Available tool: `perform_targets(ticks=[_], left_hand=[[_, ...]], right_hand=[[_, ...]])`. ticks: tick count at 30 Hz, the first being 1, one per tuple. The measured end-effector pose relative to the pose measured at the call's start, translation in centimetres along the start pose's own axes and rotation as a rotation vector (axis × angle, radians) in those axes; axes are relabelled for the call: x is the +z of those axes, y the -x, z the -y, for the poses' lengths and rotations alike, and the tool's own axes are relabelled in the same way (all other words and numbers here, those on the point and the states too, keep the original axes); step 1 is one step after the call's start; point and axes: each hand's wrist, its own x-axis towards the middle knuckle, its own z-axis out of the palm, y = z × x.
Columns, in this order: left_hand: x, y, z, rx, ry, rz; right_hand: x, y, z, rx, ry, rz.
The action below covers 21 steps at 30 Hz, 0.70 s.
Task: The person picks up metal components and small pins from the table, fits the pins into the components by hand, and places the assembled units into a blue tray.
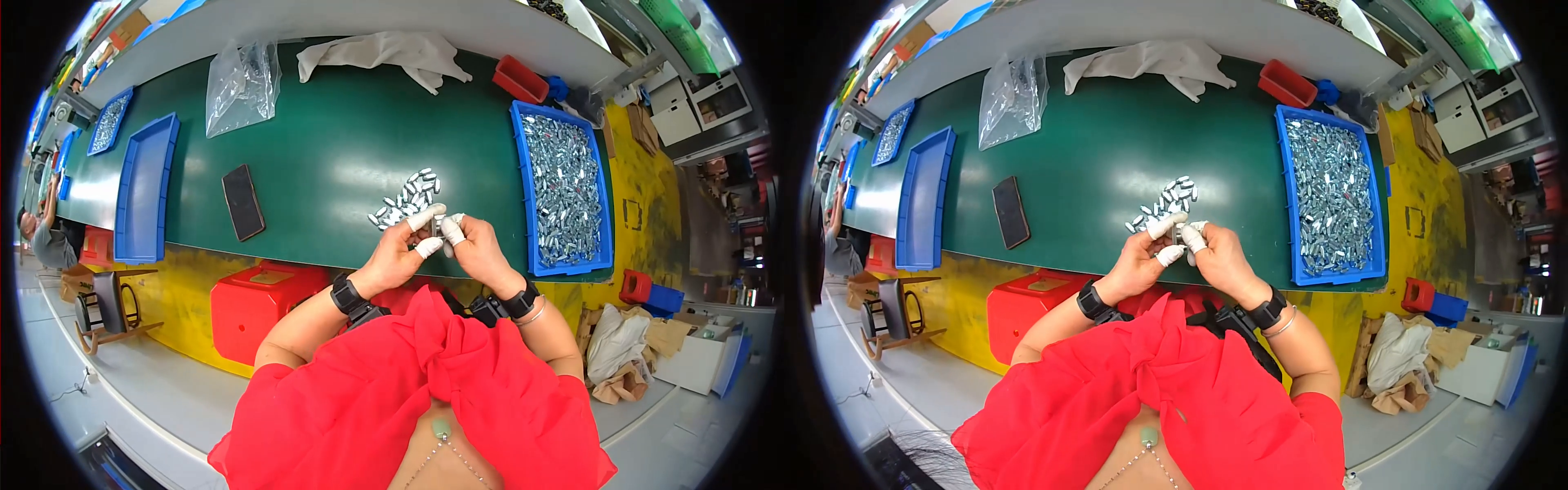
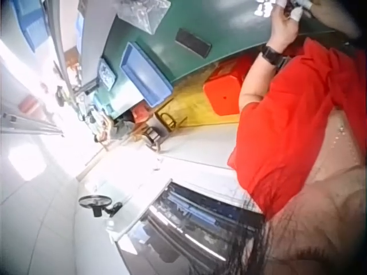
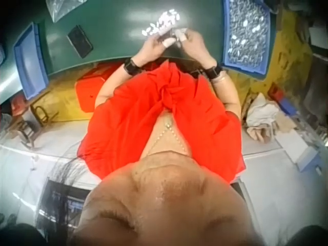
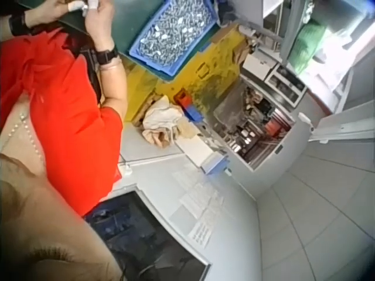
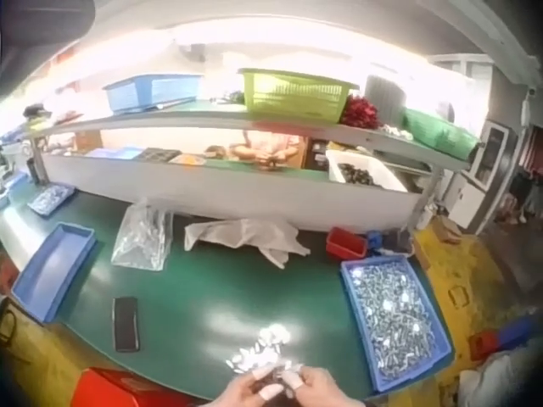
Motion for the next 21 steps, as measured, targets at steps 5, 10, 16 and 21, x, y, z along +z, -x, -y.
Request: perform_targets(ticks=[5,10,16,21], left_hand=[[-1.1,-0.7,-0.4,-0.082,0.017,0.098],[1.2,-1.6,-0.8,-0.033,0.117,0.104],[3.0,-2.7,2.0,-0.364,0.325,-0.041],[4.6,-1.7,1.9,-0.41,0.23,-0.286]], right_hand=[[0.5,-0.4,0.2,0.065,-0.11,-0.066],[-0.5,-0.3,-0.1,0.144,-0.381,-0.05],[-3.9,1.5,-2.1,-0.464,0.264,-0.269],[-14.6,1.7,-10.5,-0.283,0.505,-0.651]])
